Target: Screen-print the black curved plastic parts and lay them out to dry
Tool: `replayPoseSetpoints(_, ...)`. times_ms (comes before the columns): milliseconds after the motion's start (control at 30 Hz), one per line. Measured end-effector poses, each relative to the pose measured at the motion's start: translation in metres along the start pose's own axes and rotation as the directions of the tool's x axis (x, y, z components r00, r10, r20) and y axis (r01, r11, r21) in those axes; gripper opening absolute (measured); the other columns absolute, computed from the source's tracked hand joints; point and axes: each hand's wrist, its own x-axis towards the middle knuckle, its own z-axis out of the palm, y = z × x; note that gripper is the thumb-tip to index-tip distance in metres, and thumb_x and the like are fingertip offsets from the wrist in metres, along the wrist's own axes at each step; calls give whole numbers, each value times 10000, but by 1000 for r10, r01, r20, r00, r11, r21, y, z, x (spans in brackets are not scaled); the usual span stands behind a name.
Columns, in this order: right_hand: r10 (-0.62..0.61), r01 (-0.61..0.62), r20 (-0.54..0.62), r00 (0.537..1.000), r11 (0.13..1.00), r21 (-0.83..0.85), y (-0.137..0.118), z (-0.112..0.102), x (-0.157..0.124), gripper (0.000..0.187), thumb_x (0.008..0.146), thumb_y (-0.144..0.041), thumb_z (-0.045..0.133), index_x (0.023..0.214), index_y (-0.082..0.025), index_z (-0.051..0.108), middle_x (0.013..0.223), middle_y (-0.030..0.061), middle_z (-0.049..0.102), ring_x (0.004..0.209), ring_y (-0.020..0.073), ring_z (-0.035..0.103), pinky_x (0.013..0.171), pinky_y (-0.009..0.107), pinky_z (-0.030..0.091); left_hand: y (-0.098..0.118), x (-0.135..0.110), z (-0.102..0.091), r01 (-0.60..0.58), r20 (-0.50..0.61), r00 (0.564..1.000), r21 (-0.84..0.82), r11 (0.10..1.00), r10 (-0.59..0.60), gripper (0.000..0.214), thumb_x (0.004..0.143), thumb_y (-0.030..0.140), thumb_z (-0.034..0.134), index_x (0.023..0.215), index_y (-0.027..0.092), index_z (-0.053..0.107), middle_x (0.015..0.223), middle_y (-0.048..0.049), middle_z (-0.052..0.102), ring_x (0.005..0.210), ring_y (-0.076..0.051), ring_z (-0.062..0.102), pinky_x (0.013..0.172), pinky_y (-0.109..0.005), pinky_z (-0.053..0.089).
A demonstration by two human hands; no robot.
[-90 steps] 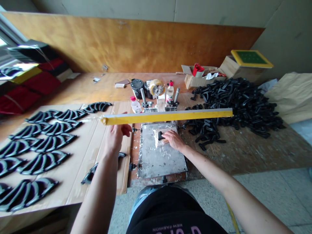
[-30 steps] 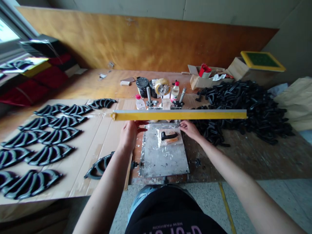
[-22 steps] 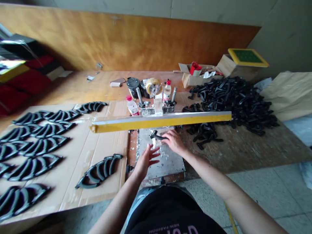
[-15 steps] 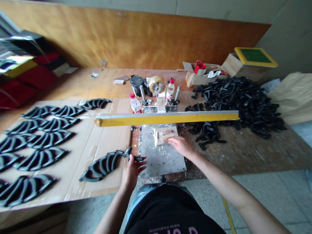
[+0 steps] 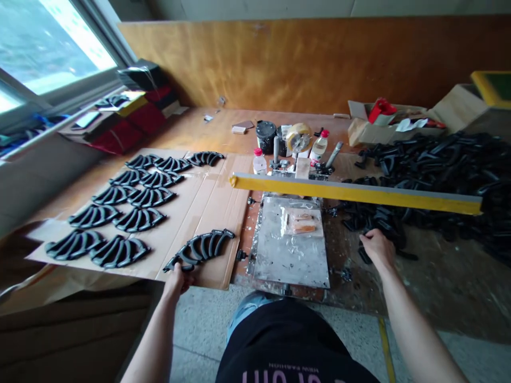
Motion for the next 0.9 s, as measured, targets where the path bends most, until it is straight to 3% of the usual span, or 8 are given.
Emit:
replayPoseSetpoints(67,-77,86,-72,994,988,128,-16,-6,-14,343,858,-352,558,1153,-203,650,977,96,741,873,255,688,773,341,495,5,4,-6,-39,30,999,110,993,36,514,898,464,343,543,170,572,413,-107,496,355,-212,416,342,-305,307)
replayPoseSetpoints(133,-269,303,-162,949,922,242,-40,-10,-30,381,869,-293,537,1231,-205,616,1031,90,732,912,239,677,822,347,502,9,4,-10,-78,42,997,200,977,71,489,880,469,374,535,180,566,406,-104,488,366,-236,442,360,-322,321)
replayPoseSetpoints(233,-624,675,-257,738,692,258,-84,-9,-48,389,901,-195,482,1260,-216,629,1124,93,704,1031,235,624,914,370,487,14,-3,-12,-114,-33,991,299,947,130,405,834,503,454,607,195,588,487,-107,554,539,-332,596,496,-413,465)
replayPoseSetpoints(333,-824,850,-215,524,492,186,-122,-4,-53,426,896,-98,445,1232,-233,668,1116,81,698,1045,238,575,939,382,466,11,-20,-4,-118,-236,948,365,924,214,374,787,552,514,784,196,630,748,-160,659,907,-442,645,754,-572,498)
replayPoseSetpoints(467,-893,906,-160,420,401,138,-142,3,-47,423,907,-95,436,1215,-241,685,1088,79,681,1053,243,542,939,378,451,-1,-43,19,-254,-396,812,420,871,428,473,841,525,469,1096,157,621,1261,-233,581,1268,-413,467,1004,-568,392)
replayPoseSetpoints(633,-900,928,-227,372,369,54,-153,5,-51,331,937,-197,481,1177,-235,706,1131,118,628,1102,288,519,961,425,435,-12,-44,38,-468,-293,701,499,729,650,417,893,411,484,1217,197,637,1357,-126,579,1271,-278,486,1127,-416,296)
replayPoseSetpoints(800,-938,943,-229,261,197,268,-222,20,-121,296,964,-228,476,1168,-233,690,1038,92,644,1010,247,567,943,393,474,-16,-33,36,-539,-224,611,585,606,759,468,925,449,456,1304,227,619,1395,-132,555,1276,-317,463,1065,-454,357)
replayPoseSetpoints(900,-975,932,-126,183,131,339,-288,45,-174,280,968,-226,481,1153,-231,691,1036,80,664,1012,230,576,938,368,485,-11,-30,34,-564,-109,608,637,525,786,502,934,495,422,1341,256,594,1393,-128,558,1232,-337,479,978,-473,417)
